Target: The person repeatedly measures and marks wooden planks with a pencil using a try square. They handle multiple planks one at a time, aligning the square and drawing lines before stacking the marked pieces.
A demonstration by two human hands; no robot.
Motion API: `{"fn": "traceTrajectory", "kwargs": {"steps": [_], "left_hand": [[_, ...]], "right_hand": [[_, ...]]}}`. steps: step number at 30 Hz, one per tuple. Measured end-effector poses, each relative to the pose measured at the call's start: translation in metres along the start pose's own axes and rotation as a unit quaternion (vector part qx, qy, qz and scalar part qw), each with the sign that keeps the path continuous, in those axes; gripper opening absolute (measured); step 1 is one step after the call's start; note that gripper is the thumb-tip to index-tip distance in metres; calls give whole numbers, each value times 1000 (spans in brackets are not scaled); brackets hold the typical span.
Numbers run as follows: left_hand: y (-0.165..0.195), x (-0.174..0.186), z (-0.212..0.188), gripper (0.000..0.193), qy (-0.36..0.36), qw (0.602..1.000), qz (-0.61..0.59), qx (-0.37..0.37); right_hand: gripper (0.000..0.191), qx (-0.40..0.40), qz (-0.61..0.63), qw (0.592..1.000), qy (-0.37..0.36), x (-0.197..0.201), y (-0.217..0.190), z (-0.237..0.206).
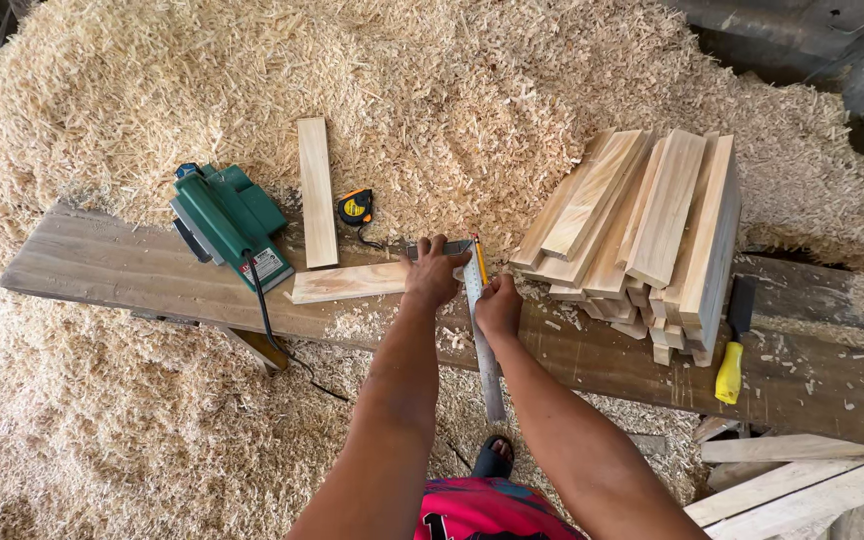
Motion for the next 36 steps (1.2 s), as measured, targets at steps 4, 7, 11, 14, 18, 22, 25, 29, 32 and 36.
{"fn": "traceTrajectory", "kwargs": {"steps": [4,7,11,14,18,22,25,29,32,36], "left_hand": [[3,2,-3,65,4,1000,6,-8],[4,4,-4,64,1,1000,-1,-8],[5,4,-4,62,1,1000,7,-12],[5,3,-1,62,-1,1000,16,-16],[6,3,0,67,10,999,28,-16],[5,1,-1,64,-20,999,30,-7],[7,4,-2,65,-19,999,27,-9],[8,6,-5,67,-17,999,29,-13],[10,5,-8,66,-17,999,30,-16],[10,7,-9,66,-15,999,29,-16]], "right_hand": [[14,7,5,1000,15,10,-3,4],[12,41,28,998,31,19,-8,14],[7,96,26,995,29,23,-18,27],[14,86,29,996,20,23,-22,38],[14,90,91,991,48,30,-26,42],[22,120,142,980,67,40,-29,37],[22,120,142,980,65,42,-28,35],[19,134,155,975,87,46,-30,36],[20,138,243,959,50,41,-27,40],[23,181,208,960,50,39,-31,36]]}}
Point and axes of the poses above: each hand's wrist, its own z-axis towards the middle knuckle, its own x-axis out of the back of the hand, y = z × x, the point moved 9 cm from there along z, towards the middle knuckle, and after that the axes turned 11 degrees about -y, right-handed, at the moved point
